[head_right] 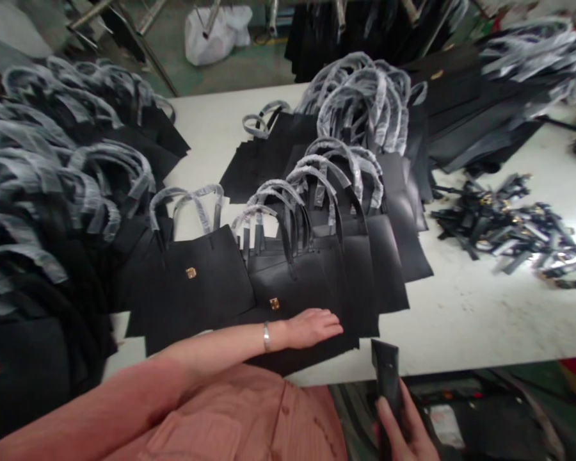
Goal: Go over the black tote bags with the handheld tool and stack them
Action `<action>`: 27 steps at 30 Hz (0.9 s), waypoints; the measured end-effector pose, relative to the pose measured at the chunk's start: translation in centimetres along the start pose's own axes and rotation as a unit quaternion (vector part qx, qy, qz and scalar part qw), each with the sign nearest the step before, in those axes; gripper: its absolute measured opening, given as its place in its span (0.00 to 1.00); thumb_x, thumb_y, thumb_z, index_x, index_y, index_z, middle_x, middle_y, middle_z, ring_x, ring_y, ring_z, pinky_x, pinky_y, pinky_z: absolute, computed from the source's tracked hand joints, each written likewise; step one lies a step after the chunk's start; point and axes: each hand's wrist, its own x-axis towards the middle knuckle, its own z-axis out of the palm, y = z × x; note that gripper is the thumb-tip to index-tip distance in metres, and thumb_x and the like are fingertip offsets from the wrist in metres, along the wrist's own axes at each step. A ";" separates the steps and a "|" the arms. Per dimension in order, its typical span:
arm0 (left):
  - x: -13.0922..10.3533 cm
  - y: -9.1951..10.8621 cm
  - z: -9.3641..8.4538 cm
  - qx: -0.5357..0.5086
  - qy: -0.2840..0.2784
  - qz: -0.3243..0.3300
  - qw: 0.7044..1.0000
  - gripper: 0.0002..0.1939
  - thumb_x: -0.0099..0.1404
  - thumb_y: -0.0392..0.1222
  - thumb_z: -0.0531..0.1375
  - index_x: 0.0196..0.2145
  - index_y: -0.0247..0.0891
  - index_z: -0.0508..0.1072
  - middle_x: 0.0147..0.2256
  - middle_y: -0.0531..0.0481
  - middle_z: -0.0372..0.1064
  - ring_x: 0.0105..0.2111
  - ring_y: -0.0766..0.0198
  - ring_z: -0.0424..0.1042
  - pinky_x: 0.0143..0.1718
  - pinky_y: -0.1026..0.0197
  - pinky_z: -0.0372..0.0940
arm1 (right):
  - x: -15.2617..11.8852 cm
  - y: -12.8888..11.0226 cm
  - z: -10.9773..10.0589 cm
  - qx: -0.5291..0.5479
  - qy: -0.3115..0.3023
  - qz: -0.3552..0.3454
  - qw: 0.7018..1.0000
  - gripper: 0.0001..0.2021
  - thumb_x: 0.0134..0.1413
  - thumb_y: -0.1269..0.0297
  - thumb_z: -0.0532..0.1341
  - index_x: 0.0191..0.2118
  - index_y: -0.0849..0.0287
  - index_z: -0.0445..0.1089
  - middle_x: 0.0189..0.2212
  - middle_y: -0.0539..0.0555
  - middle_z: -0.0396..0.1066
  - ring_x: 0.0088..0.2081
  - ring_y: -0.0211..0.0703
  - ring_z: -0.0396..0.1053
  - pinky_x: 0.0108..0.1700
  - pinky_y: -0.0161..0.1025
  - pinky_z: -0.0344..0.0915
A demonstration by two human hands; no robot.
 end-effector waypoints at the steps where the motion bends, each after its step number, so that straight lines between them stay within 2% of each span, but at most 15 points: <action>1: 1.2 0.5 0.6 -0.010 -0.014 0.011 1.000 0.10 0.70 0.39 0.49 0.44 0.39 0.68 0.40 0.49 0.66 0.40 0.64 0.65 0.35 0.63 0.62 | -0.1 0.5 0.0 0.012 0.005 0.001 1.000 0.47 0.37 0.35 0.63 0.63 0.55 0.58 0.43 0.55 0.75 0.38 0.54 0.75 0.37 0.40 0.72; 4: 3.5 1.0 1.8 -0.016 -0.032 0.007 0.999 0.09 0.69 0.46 0.53 0.39 0.41 0.70 0.39 0.49 0.65 0.40 0.64 0.64 0.29 0.65 0.59 | -0.6 1.6 0.0 0.031 0.013 0.013 0.999 0.45 0.40 0.36 0.62 0.63 0.53 0.57 0.36 0.53 0.77 0.35 0.54 0.75 0.33 0.41 0.71; 7: 4.4 0.7 1.8 -0.007 -0.043 0.017 0.999 0.12 0.70 0.48 0.51 0.38 0.41 0.70 0.39 0.49 0.65 0.39 0.64 0.64 0.26 0.65 0.56 | -0.8 2.5 0.0 0.040 0.018 0.028 0.999 0.44 0.41 0.36 0.62 0.63 0.52 0.56 0.29 0.51 0.77 0.32 0.54 0.75 0.31 0.41 0.71; 10: 4.8 0.7 1.2 0.004 -0.062 0.046 0.997 0.10 0.70 0.46 0.51 0.38 0.40 0.69 0.39 0.50 0.65 0.37 0.65 0.65 0.25 0.64 0.56 | -0.6 3.4 0.2 0.045 0.022 0.013 0.999 0.43 0.41 0.37 0.62 0.62 0.51 0.58 0.37 0.52 0.77 0.36 0.54 0.75 0.35 0.41 0.72; 14: 5.2 1.2 0.6 0.021 -0.090 0.076 0.993 0.07 0.69 0.41 0.52 0.38 0.39 0.69 0.39 0.50 0.65 0.33 0.66 0.64 0.24 0.64 0.56 | -0.2 3.9 0.5 0.047 0.014 -0.008 0.999 0.42 0.42 0.38 0.62 0.62 0.51 0.58 0.48 0.54 0.74 0.43 0.56 0.74 0.38 0.41 0.72; 19: 5.6 2.0 0.7 0.019 -0.112 0.055 0.992 0.09 0.68 0.36 0.51 0.32 0.34 0.69 0.38 0.47 0.65 0.36 0.63 0.65 0.26 0.64 0.59 | 0.3 3.9 0.9 0.073 0.030 -0.038 0.996 0.40 0.41 0.42 0.64 0.61 0.55 0.61 0.44 0.53 0.77 0.38 0.53 0.75 0.34 0.37 0.72; 24: 5.6 2.4 0.6 -0.026 -0.139 -0.006 0.990 0.13 0.69 0.46 0.53 0.35 0.36 0.72 0.37 0.48 0.67 0.35 0.63 0.68 0.28 0.64 0.61 | 0.7 4.4 1.3 0.107 0.025 -0.056 0.992 0.40 0.41 0.46 0.65 0.61 0.54 0.61 0.37 0.51 0.79 0.35 0.52 0.76 0.33 0.38 0.72; 27: 5.2 2.7 -0.1 -0.073 -0.155 0.016 0.985 0.13 0.66 0.52 0.55 0.35 0.41 0.73 0.40 0.53 0.68 0.38 0.67 0.69 0.33 0.66 0.63 | 1.0 4.7 1.5 0.118 0.018 -0.056 0.991 0.40 0.40 0.47 0.65 0.61 0.53 0.61 0.40 0.52 0.78 0.37 0.52 0.76 0.34 0.39 0.72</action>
